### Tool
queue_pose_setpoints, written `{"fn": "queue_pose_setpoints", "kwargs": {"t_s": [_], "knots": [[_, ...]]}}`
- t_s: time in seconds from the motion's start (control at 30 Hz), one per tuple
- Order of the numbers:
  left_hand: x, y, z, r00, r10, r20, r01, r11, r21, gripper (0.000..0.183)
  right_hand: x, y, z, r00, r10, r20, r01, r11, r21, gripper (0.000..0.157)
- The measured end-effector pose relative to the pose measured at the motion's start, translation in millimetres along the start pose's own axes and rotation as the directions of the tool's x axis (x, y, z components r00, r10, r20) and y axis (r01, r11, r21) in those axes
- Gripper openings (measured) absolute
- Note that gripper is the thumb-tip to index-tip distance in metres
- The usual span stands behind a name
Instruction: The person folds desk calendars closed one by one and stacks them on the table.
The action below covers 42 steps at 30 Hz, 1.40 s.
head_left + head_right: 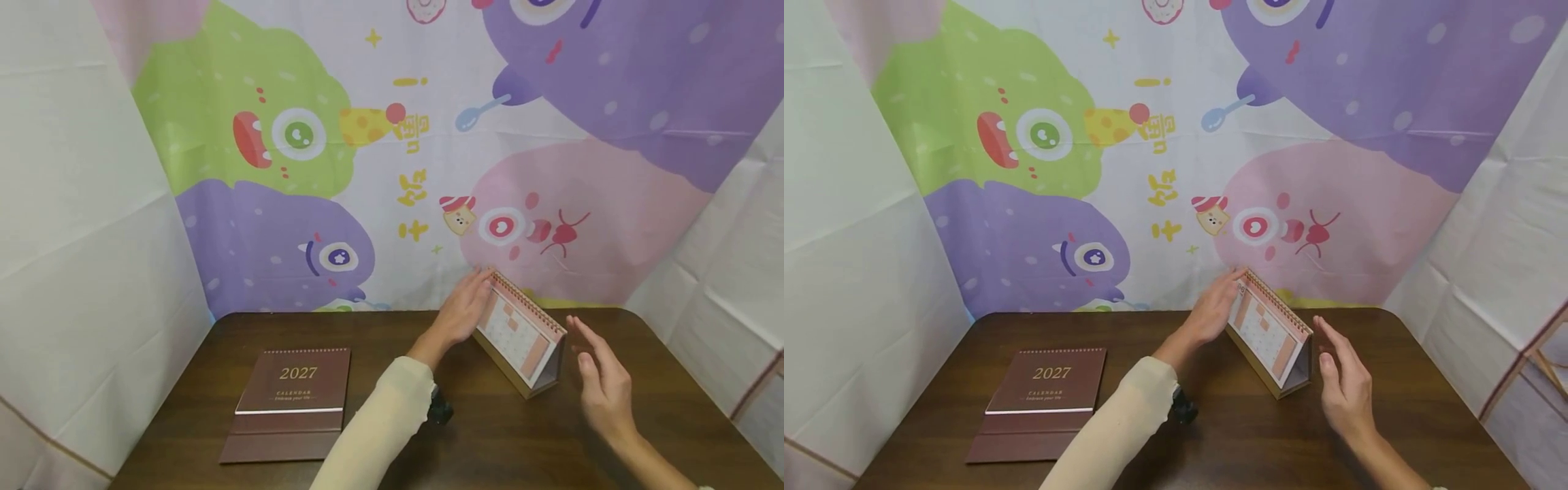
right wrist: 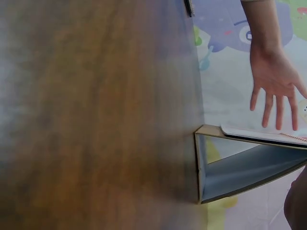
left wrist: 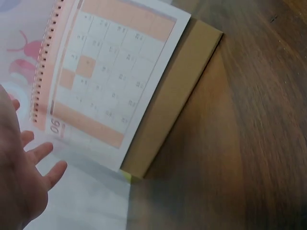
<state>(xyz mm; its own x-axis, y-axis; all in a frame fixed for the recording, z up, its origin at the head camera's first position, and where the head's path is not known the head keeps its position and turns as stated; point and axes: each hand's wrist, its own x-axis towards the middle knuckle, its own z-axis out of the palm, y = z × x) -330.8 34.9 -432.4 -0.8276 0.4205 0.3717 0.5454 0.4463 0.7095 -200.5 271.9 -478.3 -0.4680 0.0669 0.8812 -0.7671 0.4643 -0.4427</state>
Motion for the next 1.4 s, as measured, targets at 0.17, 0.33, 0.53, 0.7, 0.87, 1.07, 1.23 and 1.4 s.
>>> {"fn": "queue_pose_setpoints", "kwargs": {"t_s": [0.17,0.33,0.53,0.7,0.87,1.07,1.23,1.4], "knots": [[2.5,8.6,2.3,0.999,0.015,0.045,-0.019,0.996,0.089,0.059,-7,-3,-2.8,0.996,0.088,0.015,-0.088,0.996,0.0,0.05],[1.8,15.5,4.2,0.997,0.007,0.08,-0.018,0.991,0.136,0.057,-14,-6,-6.5,0.977,0.211,0.04,-0.211,0.977,-0.006,0.046],[-1.1,19.1,4.2,0.994,-0.019,0.103,0.003,0.989,0.148,0.058,-22,-5,-11.3,0.947,0.318,0.051,-0.318,0.948,-0.004,0.044],[-2.5,20.0,3.4,0.993,-0.025,0.118,0.004,0.985,0.174,0.059,-26,7,-14.2,0.964,0.258,0.064,-0.266,0.941,0.209,0.048],[-1.2,19.0,4.9,0.992,-0.026,0.124,0.002,0.982,0.19,0.06,-25,15,-15.8,0.975,0.221,0.032,-0.215,0.891,0.4,0.056],[0.5,17.8,5.1,0.993,-0.035,0.116,0.013,0.983,0.185,0.06,-23,15,-16.4,0.963,0.267,0.03,-0.259,0.893,0.369,0.058],[1.8,18.8,5.6,0.993,-0.034,0.117,0.011,0.982,0.187,0.06,-23,14,-15.7,0.958,0.286,0.036,-0.276,0.876,0.396,0.056],[0.9,22.0,5.0,0.991,-0.054,0.122,0.03,0.981,0.192,0.059,-24,15,-13.4,0.97,0.237,0.048,-0.228,0.835,0.501,0.053]]}}
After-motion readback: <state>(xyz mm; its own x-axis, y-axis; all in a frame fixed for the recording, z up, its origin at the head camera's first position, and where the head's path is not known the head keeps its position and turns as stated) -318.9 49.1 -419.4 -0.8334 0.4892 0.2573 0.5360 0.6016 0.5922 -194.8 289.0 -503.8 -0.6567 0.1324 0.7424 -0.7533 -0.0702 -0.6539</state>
